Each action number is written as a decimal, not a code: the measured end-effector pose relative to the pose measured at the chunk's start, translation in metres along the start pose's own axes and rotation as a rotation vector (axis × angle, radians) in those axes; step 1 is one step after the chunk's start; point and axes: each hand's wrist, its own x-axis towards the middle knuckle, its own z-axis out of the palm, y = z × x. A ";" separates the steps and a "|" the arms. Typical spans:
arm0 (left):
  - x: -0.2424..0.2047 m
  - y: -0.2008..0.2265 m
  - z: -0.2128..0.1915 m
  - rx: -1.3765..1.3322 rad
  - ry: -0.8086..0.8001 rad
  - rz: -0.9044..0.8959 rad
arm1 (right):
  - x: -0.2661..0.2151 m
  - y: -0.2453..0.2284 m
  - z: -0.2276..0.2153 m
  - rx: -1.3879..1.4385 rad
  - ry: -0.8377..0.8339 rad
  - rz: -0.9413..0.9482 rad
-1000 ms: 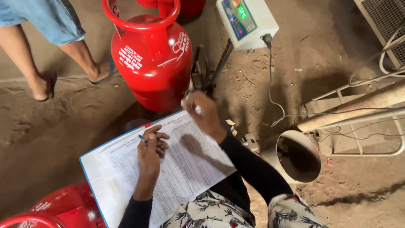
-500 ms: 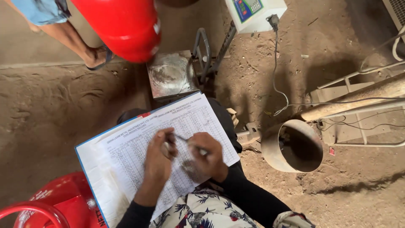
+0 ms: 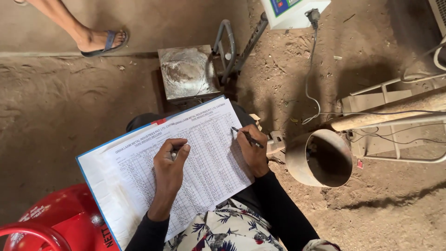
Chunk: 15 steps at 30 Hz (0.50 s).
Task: The recorder weighs individual red gas cylinders on a digital scale and manually records the weights into an industrial logbook.
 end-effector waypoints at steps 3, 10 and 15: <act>0.000 0.000 0.000 0.010 -0.013 0.007 | 0.005 -0.020 -0.002 0.067 -0.024 0.000; -0.001 -0.005 -0.001 0.012 -0.030 0.034 | 0.006 -0.021 -0.002 -0.001 -0.031 -0.043; 0.000 -0.004 -0.002 0.046 -0.037 0.014 | 0.006 -0.026 -0.001 0.066 0.005 0.103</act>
